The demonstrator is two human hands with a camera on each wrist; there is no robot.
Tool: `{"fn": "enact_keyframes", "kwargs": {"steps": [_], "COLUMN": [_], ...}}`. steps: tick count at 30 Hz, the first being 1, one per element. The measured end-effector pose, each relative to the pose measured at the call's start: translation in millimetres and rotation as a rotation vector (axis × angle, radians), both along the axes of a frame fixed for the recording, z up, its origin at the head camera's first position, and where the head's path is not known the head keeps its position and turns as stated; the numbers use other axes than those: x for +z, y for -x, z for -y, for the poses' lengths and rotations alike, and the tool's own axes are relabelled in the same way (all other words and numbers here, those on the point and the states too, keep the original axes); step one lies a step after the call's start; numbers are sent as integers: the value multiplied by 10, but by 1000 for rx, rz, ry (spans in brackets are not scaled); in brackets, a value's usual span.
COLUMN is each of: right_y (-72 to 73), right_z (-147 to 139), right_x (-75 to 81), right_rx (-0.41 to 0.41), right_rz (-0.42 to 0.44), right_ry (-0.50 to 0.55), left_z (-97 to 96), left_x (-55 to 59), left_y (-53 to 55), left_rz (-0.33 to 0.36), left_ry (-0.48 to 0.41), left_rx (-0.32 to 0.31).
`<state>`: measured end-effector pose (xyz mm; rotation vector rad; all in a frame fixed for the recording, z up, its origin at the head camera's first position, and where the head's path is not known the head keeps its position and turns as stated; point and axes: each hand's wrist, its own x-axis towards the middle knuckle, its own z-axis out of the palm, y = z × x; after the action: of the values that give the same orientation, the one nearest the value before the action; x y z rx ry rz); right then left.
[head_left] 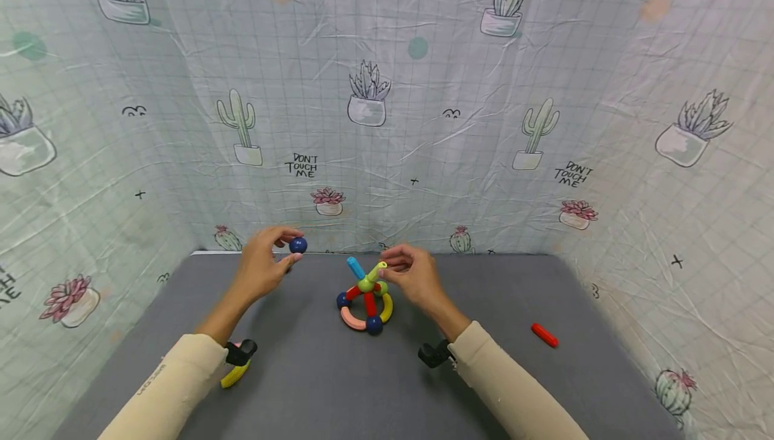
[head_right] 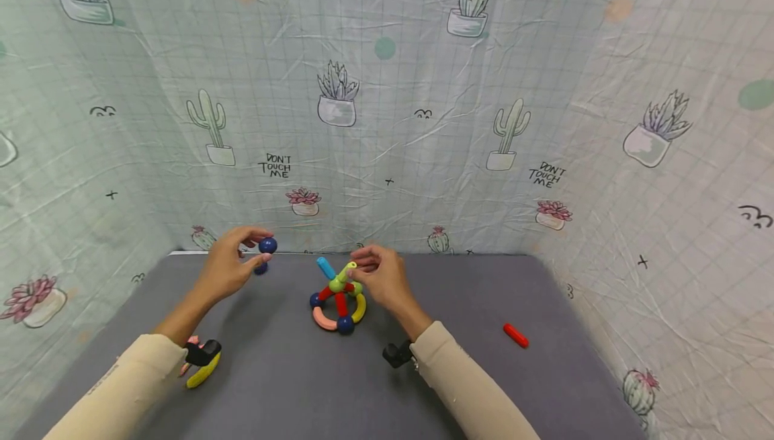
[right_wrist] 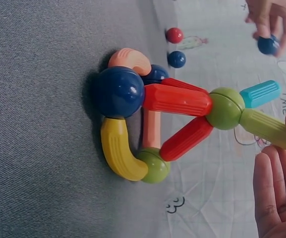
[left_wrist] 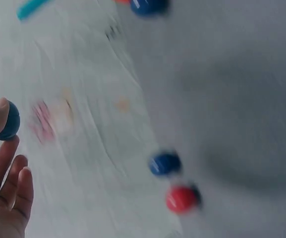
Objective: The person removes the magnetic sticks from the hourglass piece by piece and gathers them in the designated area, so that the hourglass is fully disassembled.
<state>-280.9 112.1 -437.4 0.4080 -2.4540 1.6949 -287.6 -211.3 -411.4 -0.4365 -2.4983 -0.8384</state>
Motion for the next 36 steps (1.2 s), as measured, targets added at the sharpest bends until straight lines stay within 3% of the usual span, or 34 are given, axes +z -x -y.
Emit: {"fn": "enact_keyframes", "kwargs": {"steps": [7, 12, 17, 25, 31, 36], "right_y": [1, 3, 9, -15, -39, -43], "right_z": [9, 25, 43, 63, 63, 52], "right_x": [-24, -32, -53, -50, -32, -34], "right_rx": [1, 1, 10, 23, 22, 21], "right_rz": [18, 25, 36, 37, 32, 27], "right_ry": [-20, -30, -42, -52, -58, -69], "left_z": [642, 892, 1015, 1178, 1241, 1216], "left_x": [-238, -351, -430, -605, -689, -701], "left_y": [94, 158, 240, 363, 387, 371], "left_rz": [89, 250, 370, 492, 491, 477], "left_ry": [-12, -55, -56, 19, 117, 130], "left_rx": [82, 138, 172, 223, 179, 179]}}
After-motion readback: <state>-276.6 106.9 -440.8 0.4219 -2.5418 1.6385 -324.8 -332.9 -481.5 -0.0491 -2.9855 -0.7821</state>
